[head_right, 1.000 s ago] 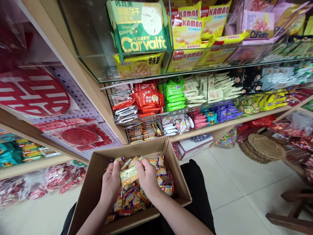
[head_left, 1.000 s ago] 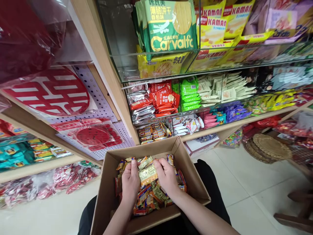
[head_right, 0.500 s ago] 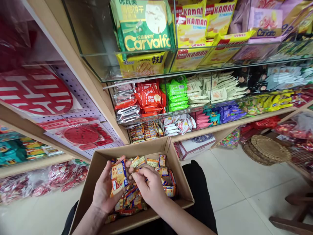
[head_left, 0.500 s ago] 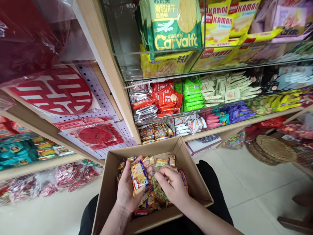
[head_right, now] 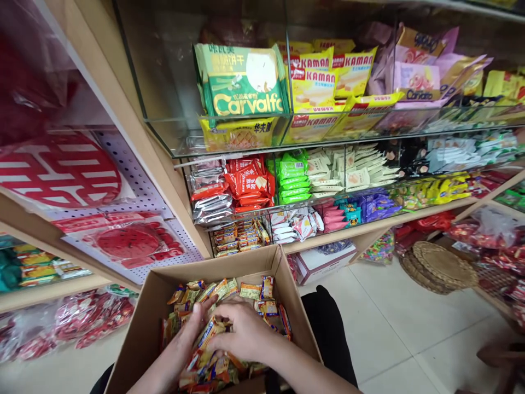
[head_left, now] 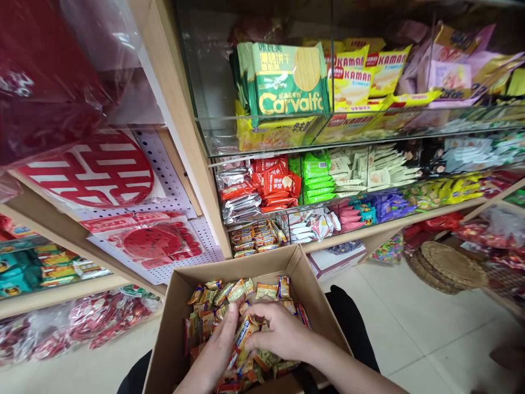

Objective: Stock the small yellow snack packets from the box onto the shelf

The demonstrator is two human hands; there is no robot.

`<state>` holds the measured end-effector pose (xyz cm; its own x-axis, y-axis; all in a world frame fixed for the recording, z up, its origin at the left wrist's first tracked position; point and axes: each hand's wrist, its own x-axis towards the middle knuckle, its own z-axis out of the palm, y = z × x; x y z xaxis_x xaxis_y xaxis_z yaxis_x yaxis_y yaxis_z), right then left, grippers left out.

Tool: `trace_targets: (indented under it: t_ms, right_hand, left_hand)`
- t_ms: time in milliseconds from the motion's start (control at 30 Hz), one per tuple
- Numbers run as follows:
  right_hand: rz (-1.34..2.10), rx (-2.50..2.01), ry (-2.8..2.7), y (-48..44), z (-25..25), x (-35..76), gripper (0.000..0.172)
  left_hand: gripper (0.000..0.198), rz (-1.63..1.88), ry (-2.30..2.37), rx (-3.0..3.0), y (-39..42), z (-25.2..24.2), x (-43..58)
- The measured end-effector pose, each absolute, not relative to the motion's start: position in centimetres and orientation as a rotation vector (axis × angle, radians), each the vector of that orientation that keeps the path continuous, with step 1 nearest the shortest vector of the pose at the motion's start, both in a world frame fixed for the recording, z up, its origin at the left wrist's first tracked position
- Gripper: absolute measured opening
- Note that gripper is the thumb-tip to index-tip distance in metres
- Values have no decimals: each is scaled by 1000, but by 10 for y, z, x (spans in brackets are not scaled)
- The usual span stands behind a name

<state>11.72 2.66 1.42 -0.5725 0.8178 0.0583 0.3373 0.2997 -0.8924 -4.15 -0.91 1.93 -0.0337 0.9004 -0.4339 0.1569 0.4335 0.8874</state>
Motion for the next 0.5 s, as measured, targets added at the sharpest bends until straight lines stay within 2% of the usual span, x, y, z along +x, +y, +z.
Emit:
trace_targets:
  t_ms: [67,133,233,367,500]
  right_hand:
    - [1211,-1065,-1955,49,18,124,20]
    - [1137,-1136,-1793,81,17,131,21]
    - [943,-1333,-1731,140,8,134,26]
    - [722,-1532,-2046,202,-7,112,25]
    - [713,-1595,-2169,227,-18,83,28]
  left_hand:
    - [63,833,1633,1188,-4,22,-66]
    - [56,946,1969,1515,3,20,-97]
    - [74,783,2477,1571,11,4,-138]
    - [72,688,2385,1373,11,-23,-156]
    - [70,674,2374,1332,8,-28,-152]
